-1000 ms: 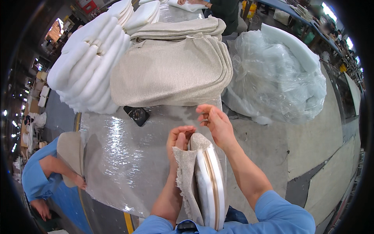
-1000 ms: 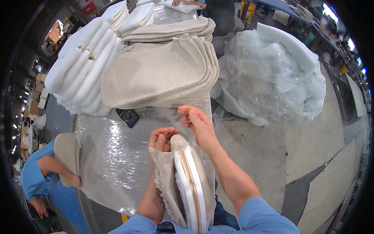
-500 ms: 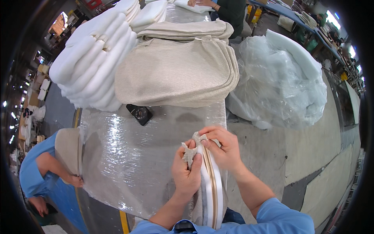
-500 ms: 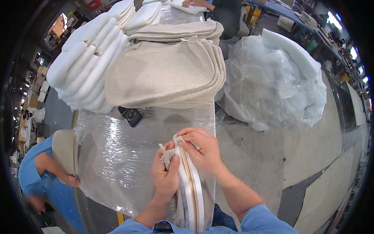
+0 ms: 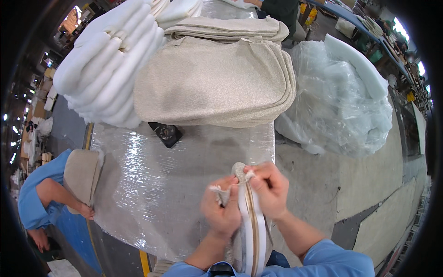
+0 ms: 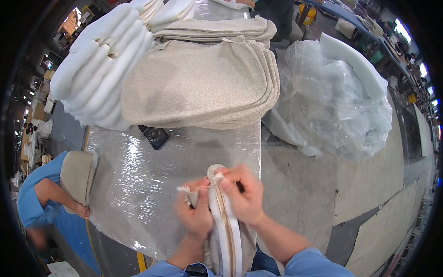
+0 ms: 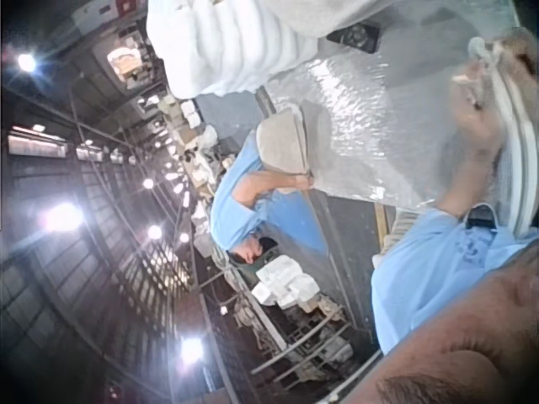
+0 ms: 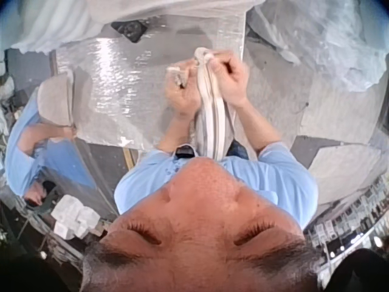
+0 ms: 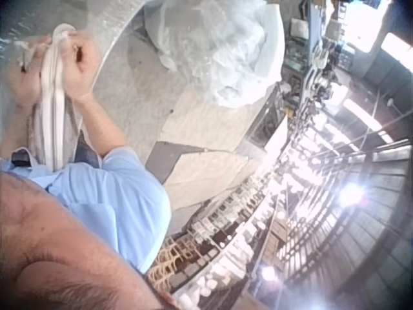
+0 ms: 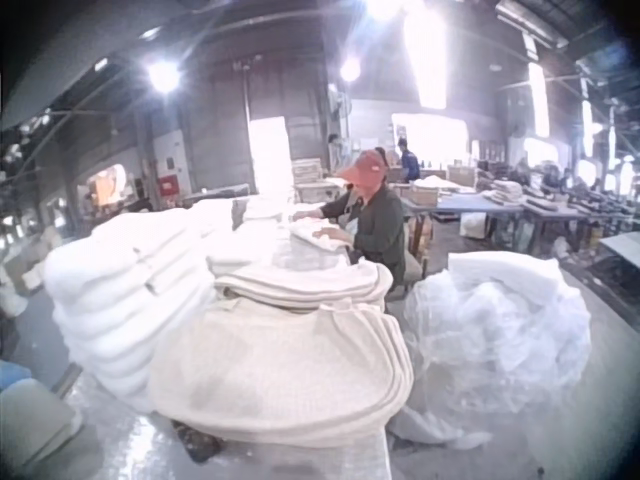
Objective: The person inserts white foam pads into beige fabric covers at a workbench, aligns edges, and stacks the finished cushions. They handle each cushion one at a time, turning and adjusting the cover to fit the foam before placing it on a growing stack.
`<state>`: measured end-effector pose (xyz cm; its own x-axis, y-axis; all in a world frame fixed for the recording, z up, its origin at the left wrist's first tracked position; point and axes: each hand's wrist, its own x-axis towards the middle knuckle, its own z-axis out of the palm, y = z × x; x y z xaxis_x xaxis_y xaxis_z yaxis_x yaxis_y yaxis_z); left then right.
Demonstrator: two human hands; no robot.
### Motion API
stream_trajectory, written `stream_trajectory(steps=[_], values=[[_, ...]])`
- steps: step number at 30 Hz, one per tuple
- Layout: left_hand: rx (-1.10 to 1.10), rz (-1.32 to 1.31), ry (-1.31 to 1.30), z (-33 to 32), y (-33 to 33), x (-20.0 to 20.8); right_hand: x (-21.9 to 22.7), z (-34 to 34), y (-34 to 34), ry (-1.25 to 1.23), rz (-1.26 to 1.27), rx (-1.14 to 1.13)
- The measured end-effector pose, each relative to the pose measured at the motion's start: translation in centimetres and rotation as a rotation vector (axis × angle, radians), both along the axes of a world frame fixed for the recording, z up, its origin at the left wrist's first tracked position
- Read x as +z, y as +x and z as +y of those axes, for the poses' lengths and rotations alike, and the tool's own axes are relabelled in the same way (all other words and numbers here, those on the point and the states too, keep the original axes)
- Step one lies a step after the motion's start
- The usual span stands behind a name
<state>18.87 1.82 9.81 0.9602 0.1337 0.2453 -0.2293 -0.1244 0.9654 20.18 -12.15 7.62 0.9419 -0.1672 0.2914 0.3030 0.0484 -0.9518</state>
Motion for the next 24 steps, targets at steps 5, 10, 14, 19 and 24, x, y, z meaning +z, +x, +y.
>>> stream_trajectory(steps=[5, 10, 14, 19, 24], values=[[-0.555, 0.274, -1.15, 3.4, 4.5, -2.4, -0.1, -4.3, 9.4, 0.257, 0.295, 0.314], [-0.295, 0.263, -0.391, -0.8, 9.5, -5.8, 1.4, 1.2, 11.8, 0.32, 0.254, 0.341], [-0.39, 0.283, -0.43, -3.1, 10.0, -2.9, 1.0, 1.6, 10.1, 0.176, 0.134, 0.06], [-0.484, 0.315, -0.508, -3.3, 10.8, -2.7, 1.1, 2.2, 8.7, 0.136, 0.077, 0.022], [-0.507, 0.429, -0.404, -3.2, 11.1, -1.3, 0.3, 1.6, 7.9, 0.093, 0.042, 0.022]])
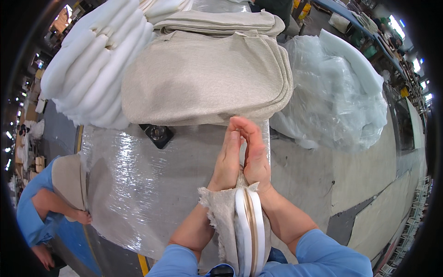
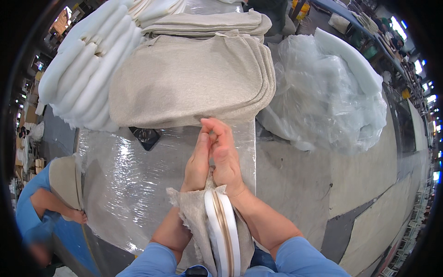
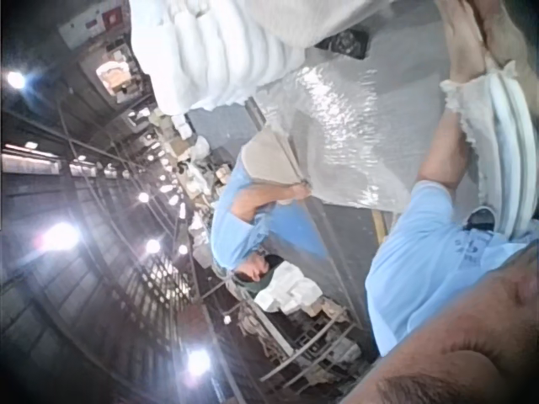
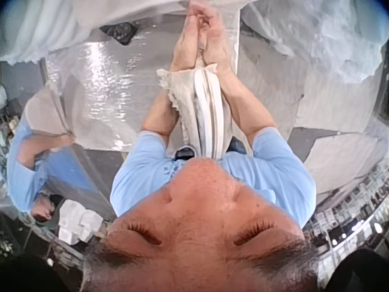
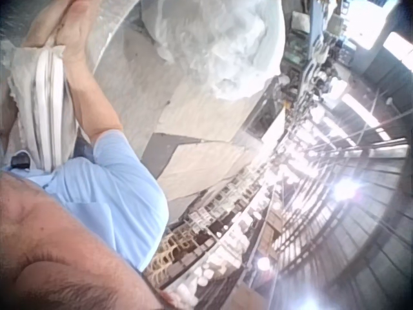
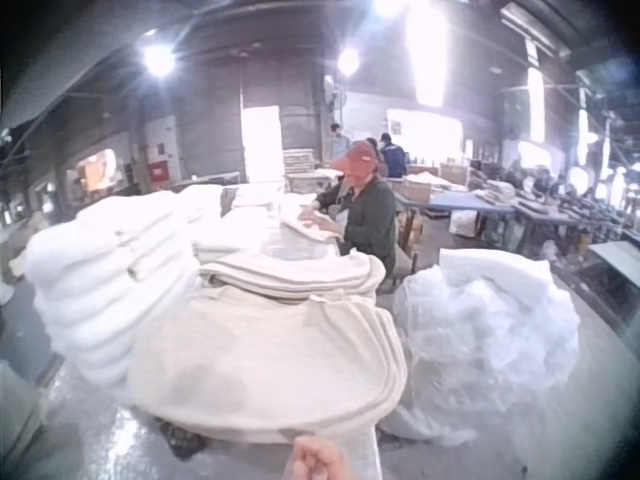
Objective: The person inserts white foam pads into beige fabric covers at a workbench, aligns edges, and stacks the finished cushions. They handle each cushion one at a time, turning and adjusting the cover to fit the foam before placing it on a growing stack.
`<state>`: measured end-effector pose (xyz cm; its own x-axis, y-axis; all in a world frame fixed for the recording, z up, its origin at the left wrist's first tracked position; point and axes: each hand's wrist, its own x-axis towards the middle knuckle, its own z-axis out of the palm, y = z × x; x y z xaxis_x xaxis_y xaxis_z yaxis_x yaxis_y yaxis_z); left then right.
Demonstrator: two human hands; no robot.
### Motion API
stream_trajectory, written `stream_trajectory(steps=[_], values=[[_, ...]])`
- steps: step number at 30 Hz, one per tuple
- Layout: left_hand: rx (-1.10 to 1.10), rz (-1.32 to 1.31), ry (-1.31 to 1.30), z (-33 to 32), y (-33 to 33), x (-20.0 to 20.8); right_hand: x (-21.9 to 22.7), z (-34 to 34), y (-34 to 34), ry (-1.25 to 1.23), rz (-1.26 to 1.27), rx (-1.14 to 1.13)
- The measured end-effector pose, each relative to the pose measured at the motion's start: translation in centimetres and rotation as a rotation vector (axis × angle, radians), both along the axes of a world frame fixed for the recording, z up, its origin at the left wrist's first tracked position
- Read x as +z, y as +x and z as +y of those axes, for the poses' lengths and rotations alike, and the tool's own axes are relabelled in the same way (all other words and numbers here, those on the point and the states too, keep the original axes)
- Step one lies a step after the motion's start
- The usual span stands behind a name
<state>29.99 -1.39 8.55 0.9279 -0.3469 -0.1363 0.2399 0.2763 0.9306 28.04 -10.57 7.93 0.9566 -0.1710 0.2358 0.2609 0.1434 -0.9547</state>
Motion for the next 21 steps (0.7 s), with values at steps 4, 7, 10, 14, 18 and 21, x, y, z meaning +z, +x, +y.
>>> stream_trajectory(steps=[4, 7, 10, 14, 18, 21], values=[[0.051, -0.017, 0.188, -0.3, 0.0, 1.9, -0.4, -0.4, -0.8, -0.069, 0.001, 0.033], [0.047, -0.151, 0.321, -0.5, 0.5, 2.2, -1.2, -0.5, -1.6, -0.018, 0.048, 0.074], [0.152, -0.03, 0.339, -0.3, -0.3, 3.2, -0.9, -1.2, -2.4, -0.075, 0.081, 0.098], [0.195, 0.013, 0.273, -0.9, -1.8, 4.6, -1.6, -1.5, -3.7, -0.028, 0.047, 0.14], [0.171, -0.017, 0.03, 0.0, -3.6, 6.2, -1.1, -2.0, -4.4, 0.003, 0.093, 0.25], [0.144, 0.013, -0.28, 2.6, -5.2, 6.1, -1.6, -2.2, -5.4, -0.004, 0.097, 0.289]])
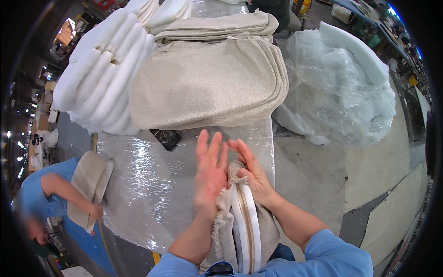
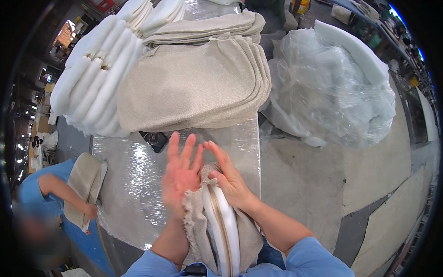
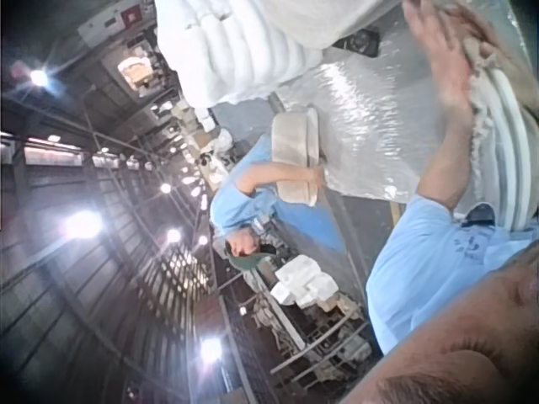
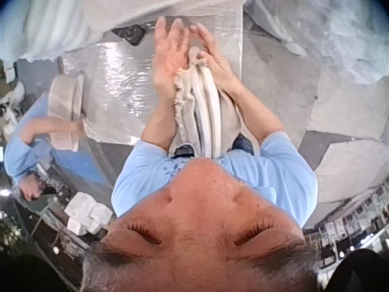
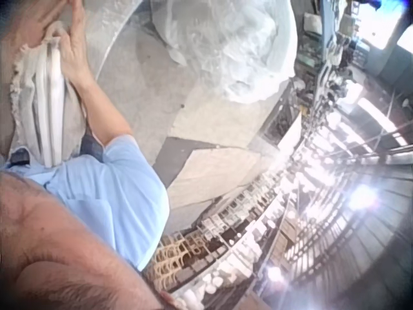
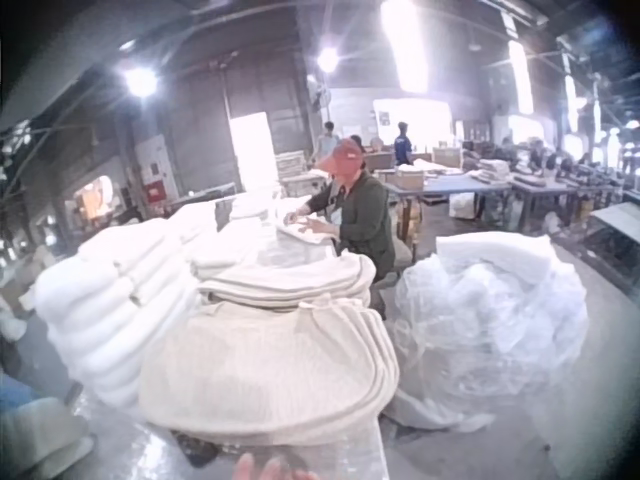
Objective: The person inserts white foam pads into beige fabric covers at a workbench, aligns edges, and stacks the finished cushions. They handle each cushion one at a time, turning and adjusting the cover to fit the foam before placing it on a growing stack.
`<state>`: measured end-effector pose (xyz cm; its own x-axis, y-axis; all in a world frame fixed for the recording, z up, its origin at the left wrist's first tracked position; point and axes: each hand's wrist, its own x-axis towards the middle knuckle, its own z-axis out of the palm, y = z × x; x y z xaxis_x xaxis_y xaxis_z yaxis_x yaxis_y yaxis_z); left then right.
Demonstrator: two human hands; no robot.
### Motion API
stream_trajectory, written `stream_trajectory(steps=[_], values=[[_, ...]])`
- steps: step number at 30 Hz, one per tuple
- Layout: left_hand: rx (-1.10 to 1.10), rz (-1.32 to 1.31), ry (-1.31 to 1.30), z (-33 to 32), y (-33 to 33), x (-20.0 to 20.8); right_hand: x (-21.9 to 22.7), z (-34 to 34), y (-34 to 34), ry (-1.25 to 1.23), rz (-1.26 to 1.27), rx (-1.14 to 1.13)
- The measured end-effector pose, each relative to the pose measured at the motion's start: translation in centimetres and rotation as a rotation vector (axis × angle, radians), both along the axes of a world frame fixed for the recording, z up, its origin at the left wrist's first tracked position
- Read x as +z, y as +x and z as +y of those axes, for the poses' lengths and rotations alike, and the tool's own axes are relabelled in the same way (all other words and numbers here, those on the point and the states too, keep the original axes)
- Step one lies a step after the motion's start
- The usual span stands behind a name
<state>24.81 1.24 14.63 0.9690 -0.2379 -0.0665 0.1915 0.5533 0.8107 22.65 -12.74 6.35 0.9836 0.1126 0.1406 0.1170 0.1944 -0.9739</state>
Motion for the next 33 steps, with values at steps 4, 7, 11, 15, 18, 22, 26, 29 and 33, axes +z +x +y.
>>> stream_trajectory(steps=[4, 7, 11, 15, 18, 22, 26, 29, 33], values=[[0.069, 0.142, -0.214, 1.6, -4.0, -0.2, -1.1, -1.3, -1.0, -0.02, -0.028, 0.048], [-0.197, -0.046, 0.06, 3.0, -6.5, -2.4, 1.7, -1.2, -1.0, 0.172, -0.031, 0.085], [-0.078, 0.101, 0.364, 2.0, -6.7, -2.8, 4.1, -1.3, 0.3, -0.165, -0.102, -0.07], [0.109, 0.085, 0.475, 0.4, -5.8, -3.8, 3.6, 0.2, 0.0, -0.179, -0.088, -0.233], [0.192, -0.003, 0.584, -0.4, -5.3, -4.1, 2.5, 1.5, -0.2, -0.186, -0.17, -0.386], [0.248, -0.148, 0.714, -0.9, -4.9, -4.4, 1.7, 2.0, -0.6, -0.196, -0.2, -0.46], [0.254, -0.232, 0.767, -1.0, -4.8, -4.3, 1.3, 1.6, -1.1, -0.166, -0.212, -0.48], [0.256, -0.311, 0.81, -1.1, -4.6, -4.0, 1.3, 1.2, -1.2, -0.149, -0.216, -0.479], [0.276, -0.334, 0.72, -1.4, -5.3, -4.0, 1.7, 0.5, -1.8, -0.165, -0.224, -0.457]])
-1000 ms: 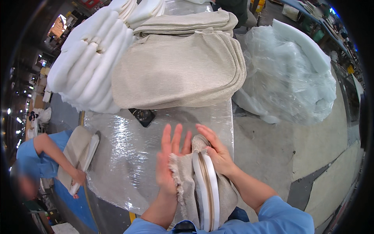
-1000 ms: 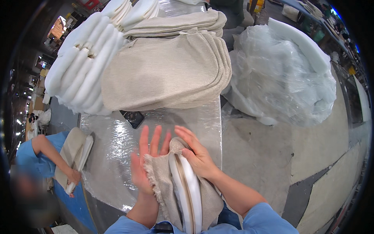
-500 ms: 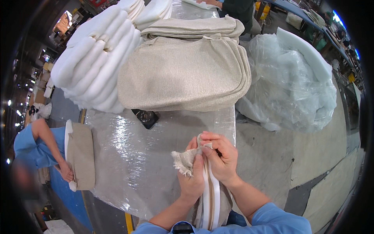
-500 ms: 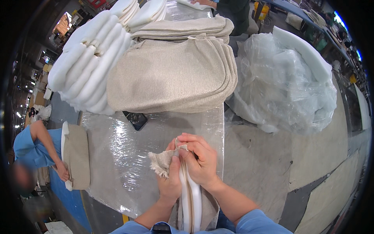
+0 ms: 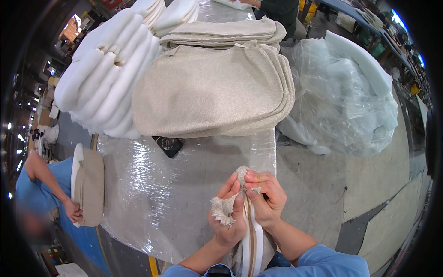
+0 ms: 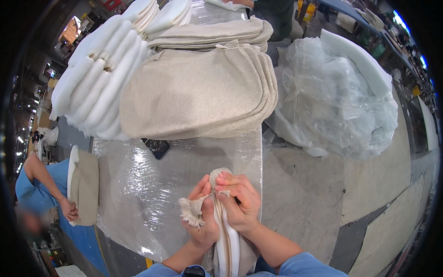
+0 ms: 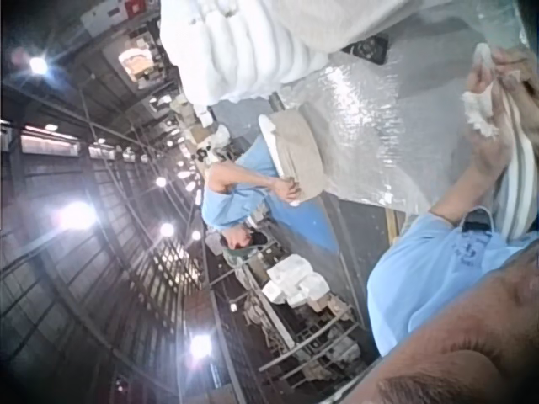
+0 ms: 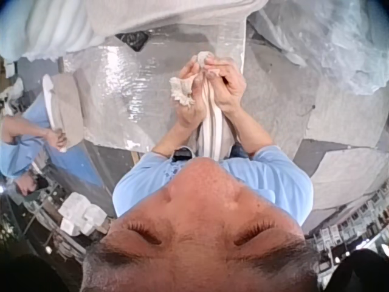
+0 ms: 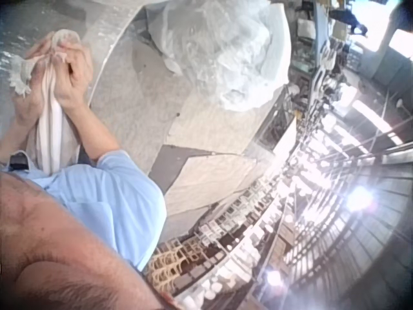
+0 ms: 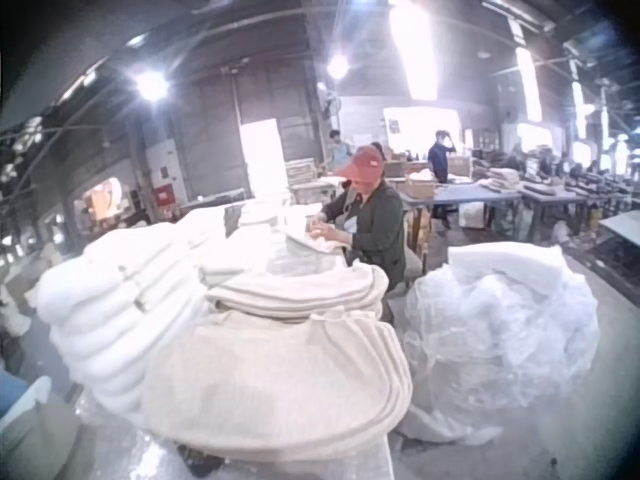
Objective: The person inserts white foam pads into beige fabric covers at a workbench, aligns edges, and stacks the finished cushions. They handle each cushion one at a time, turning and adjusting the cover to fit the foam before placing it on a growing stack.
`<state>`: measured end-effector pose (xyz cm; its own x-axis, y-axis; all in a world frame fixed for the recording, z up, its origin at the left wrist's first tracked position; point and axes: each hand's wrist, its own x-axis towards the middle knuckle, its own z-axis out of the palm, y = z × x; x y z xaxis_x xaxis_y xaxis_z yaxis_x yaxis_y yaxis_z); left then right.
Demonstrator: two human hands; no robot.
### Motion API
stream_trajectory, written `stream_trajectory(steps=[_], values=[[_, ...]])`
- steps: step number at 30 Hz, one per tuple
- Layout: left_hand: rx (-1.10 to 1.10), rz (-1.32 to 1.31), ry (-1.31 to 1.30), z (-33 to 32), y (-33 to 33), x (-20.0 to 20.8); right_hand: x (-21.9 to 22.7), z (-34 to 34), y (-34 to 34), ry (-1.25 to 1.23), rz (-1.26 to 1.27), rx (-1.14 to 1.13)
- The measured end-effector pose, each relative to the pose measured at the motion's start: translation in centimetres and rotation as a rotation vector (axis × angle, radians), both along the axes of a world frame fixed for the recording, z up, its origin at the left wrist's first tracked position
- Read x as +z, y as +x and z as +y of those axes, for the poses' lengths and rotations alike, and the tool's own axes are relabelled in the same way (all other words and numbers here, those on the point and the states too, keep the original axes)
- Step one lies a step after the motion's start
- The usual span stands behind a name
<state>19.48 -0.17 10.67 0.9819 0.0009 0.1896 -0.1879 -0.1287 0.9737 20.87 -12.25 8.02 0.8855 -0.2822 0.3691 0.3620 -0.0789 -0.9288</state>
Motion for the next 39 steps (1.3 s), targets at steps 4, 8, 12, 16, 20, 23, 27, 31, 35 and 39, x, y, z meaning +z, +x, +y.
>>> stream_trajectory(steps=[4, 8, 12, 16, 20, 23, 27, 31, 35, 39], values=[[0.037, 0.055, -0.053, 0.1, 0.9, 0.6, -1.2, -3.2, 1.9, 0.255, 0.087, 0.296], [-0.291, 0.304, -0.637, 1.7, 2.2, -0.4, -1.9, -7.1, 9.1, 0.533, 0.256, 0.432], [-0.21, 0.322, -0.643, 1.3, 7.8, -4.0, -1.8, -3.2, 11.8, 0.43, 0.233, 0.409], [-0.261, 0.29, -0.314, -2.2, 10.3, -5.9, -0.4, -1.2, 10.0, 0.351, 0.295, 0.327], [-0.348, 0.423, -0.461, -2.7, 10.2, -5.6, 0.3, -1.3, 8.3, 0.275, 0.098, 0.222], [-0.4, 0.457, -0.473, -3.2, 9.8, -3.6, -0.4, -2.4, 7.6, 0.126, 0.037, 0.157], [-0.425, 0.467, -0.477, -3.3, 9.5, -1.7, -0.4, -1.9, 6.4, 0.251, 0.063, 0.209], [-0.471, 0.433, -0.442, -3.1, 9.5, -1.5, 0.2, -2.5, 5.6, 0.211, 0.063, 0.224], [-0.462, 0.428, -0.367, -3.6, 9.2, -0.3, -0.2, -3.3, 4.5, 0.077, 0.098, 0.177], [-0.53, 0.404, -0.235, -3.3, 9.1, 0.5, -0.4, -3.0, 3.4, 0.128, 0.077, 0.148]])
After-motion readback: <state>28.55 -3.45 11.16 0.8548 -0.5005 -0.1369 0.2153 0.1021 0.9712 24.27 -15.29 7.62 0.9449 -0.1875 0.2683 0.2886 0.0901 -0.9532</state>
